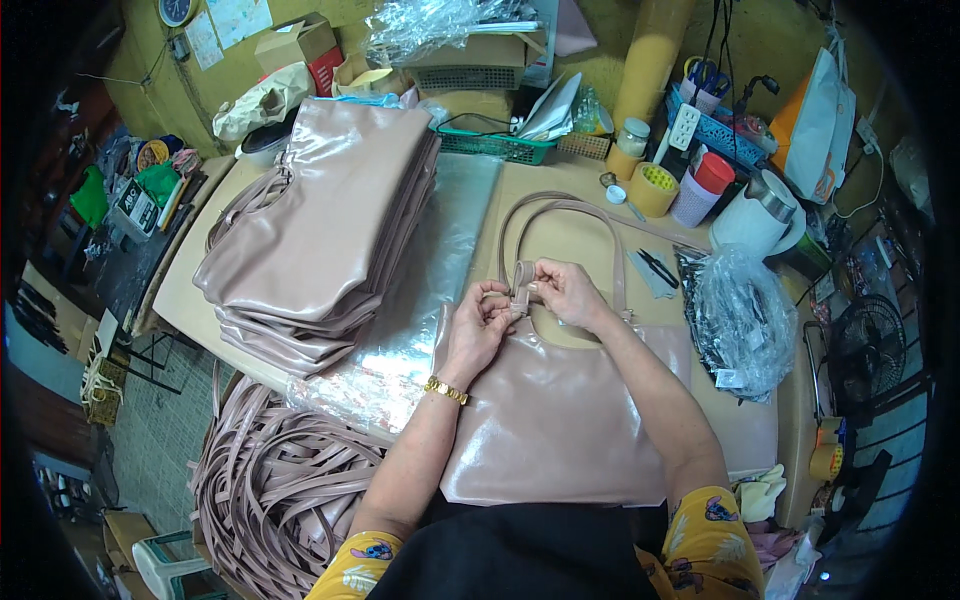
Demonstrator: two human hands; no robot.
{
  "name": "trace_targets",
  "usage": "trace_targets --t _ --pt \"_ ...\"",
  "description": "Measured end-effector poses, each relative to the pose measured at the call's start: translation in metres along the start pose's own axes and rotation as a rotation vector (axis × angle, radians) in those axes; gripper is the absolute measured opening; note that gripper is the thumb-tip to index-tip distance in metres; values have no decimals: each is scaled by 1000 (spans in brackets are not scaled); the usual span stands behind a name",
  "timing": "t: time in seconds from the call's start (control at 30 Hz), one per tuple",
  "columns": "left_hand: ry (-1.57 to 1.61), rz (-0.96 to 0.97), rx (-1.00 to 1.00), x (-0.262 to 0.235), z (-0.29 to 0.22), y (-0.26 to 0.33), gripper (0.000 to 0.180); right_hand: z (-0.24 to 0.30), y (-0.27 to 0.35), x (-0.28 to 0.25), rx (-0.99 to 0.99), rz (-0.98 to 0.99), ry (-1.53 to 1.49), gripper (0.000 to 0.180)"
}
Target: Checking the straps and removing loose threads from a leather handbag using shears.
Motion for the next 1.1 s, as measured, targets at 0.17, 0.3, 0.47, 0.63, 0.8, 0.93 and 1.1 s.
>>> trace_targets --t 0.17,0.3,0.47,0.63,0.8,0.93,1.1 --pt "17 13 9 -1 4 -1 31 12 6 11 91 134 -63 3" --pt "-37 -12 11 2 1 0 28 5 3 9 72 15 51 3" --pt "17 -4 30 1 4 -2 28 7 -4 9 100 198 -39 5" --pt "-16 0 9 -1 1 0 29 29 -5 14 106 297 3 9" --pt "-34 31 12 4 -2 2 30 10 -14 22 4 358 241 12" --pt "-96 32 54 3 -1 2 33 14 -6 25 46 375 359 13" --pt "33 91 83 7 -5 -1 37 25 9 16 81 199 437 14"
Point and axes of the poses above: each hand's wrist, its own y-axis away from the middle knuckle, its own x-axis out of the palm, z = x × y, the point moved 9 cm from there along -y, towards the middle knuckle, and after that the axes turned 2 degrees about -x, right-handed, at the moved point
